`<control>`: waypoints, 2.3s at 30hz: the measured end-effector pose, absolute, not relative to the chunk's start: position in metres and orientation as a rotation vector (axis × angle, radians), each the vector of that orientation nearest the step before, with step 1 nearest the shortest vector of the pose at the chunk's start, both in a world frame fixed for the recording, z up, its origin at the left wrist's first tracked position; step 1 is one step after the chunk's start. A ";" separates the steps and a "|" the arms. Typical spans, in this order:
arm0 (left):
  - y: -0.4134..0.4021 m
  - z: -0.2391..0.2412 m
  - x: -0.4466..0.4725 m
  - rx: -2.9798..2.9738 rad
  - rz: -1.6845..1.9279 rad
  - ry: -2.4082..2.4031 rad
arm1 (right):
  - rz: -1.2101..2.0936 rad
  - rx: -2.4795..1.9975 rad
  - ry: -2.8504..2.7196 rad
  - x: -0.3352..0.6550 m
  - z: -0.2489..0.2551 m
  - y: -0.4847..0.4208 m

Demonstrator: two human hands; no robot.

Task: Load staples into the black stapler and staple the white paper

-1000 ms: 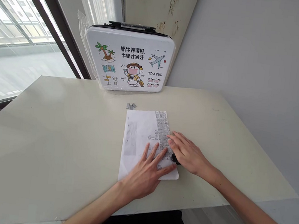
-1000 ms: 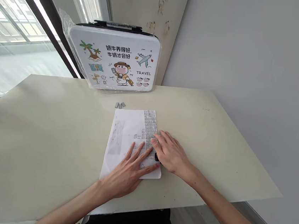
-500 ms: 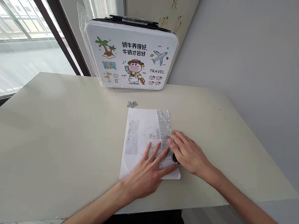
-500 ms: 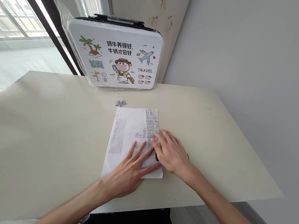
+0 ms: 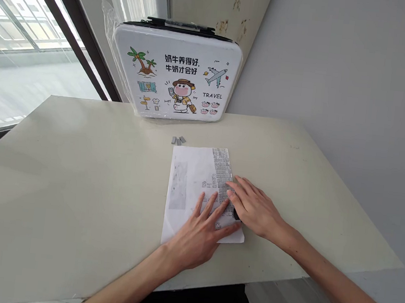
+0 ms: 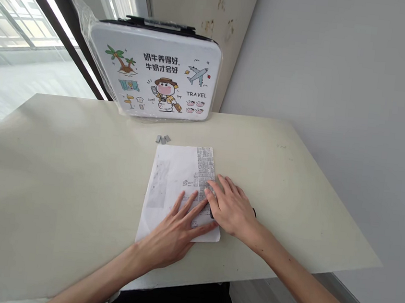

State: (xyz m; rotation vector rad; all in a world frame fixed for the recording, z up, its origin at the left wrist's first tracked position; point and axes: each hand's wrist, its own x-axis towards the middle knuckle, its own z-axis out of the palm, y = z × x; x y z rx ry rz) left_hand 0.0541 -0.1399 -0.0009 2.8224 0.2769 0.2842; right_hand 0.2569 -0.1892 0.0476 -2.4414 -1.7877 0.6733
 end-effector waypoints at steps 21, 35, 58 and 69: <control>-0.138 0.000 0.055 2.792 0.271 0.268 | 0.380 -2.390 -1.900 0.245 0.026 -0.184; -0.138 0.013 0.030 2.818 0.224 0.256 | 0.615 -1.913 -1.924 0.305 0.034 -0.247; -0.112 0.019 0.004 2.975 0.176 0.405 | 0.449 -2.182 -0.944 0.344 0.025 -0.330; -0.118 -0.018 0.191 2.763 0.375 0.390 | 0.272 -2.120 -0.881 0.326 0.057 -0.321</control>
